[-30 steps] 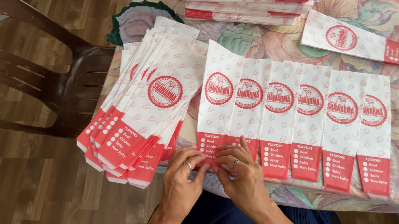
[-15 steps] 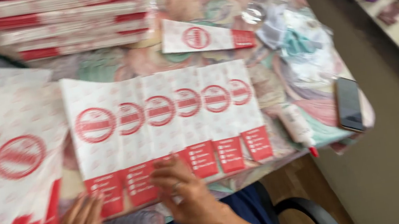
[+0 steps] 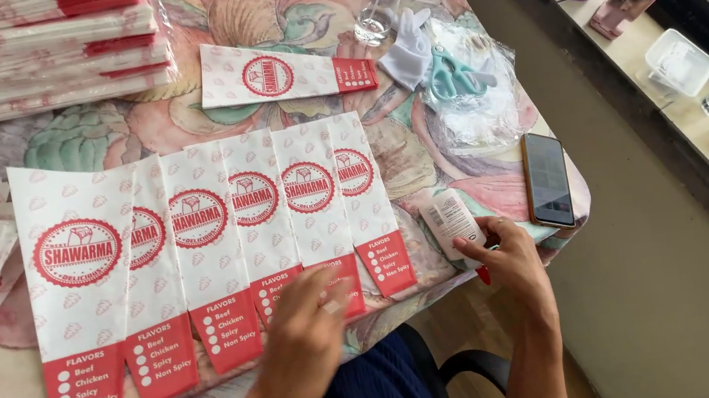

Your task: The person applies glue to the edges of printed paper cones and folds them to form a sealed shape. They repeat this process for several cones, stacking the finished ones on the table.

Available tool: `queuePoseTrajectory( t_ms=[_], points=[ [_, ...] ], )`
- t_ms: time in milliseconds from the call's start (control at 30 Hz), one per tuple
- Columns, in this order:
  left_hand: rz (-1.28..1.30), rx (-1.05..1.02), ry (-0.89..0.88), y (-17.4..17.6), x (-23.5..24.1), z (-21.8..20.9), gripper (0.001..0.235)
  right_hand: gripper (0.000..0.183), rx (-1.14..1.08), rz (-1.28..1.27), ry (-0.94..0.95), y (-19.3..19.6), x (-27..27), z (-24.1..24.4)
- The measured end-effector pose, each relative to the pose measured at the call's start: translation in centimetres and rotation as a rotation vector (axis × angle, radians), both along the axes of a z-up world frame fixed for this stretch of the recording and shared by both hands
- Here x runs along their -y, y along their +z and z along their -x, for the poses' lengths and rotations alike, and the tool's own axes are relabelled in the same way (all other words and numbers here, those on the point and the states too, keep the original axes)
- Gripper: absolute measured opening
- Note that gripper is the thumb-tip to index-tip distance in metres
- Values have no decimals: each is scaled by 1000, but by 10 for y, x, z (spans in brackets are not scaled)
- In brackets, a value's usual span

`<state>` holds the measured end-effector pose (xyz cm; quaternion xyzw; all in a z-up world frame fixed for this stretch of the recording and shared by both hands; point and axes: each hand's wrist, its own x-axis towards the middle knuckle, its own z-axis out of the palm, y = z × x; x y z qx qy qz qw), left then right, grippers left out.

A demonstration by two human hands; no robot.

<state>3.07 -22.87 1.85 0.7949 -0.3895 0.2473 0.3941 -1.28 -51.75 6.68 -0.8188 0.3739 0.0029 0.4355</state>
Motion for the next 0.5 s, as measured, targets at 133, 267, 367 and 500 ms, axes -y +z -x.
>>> queuePoseTrajectory(
  t_ms=[133,267,367,500],
  points=[
    [-135,-127,-157,-29,69,-11,10,27,376,-227,-60,-30,13,21],
    [-213,-251,-112,-48,83,-11,7,74,830,-488,-222,-53,3,48],
    [-130,-318,-94,-51,83,-9,16,64,887,-435,-253,-65,-11,56],
    [-101,-318,-99,-48,85,-13,2,57,929,-375,-279,-85,-9,60]
  ],
)
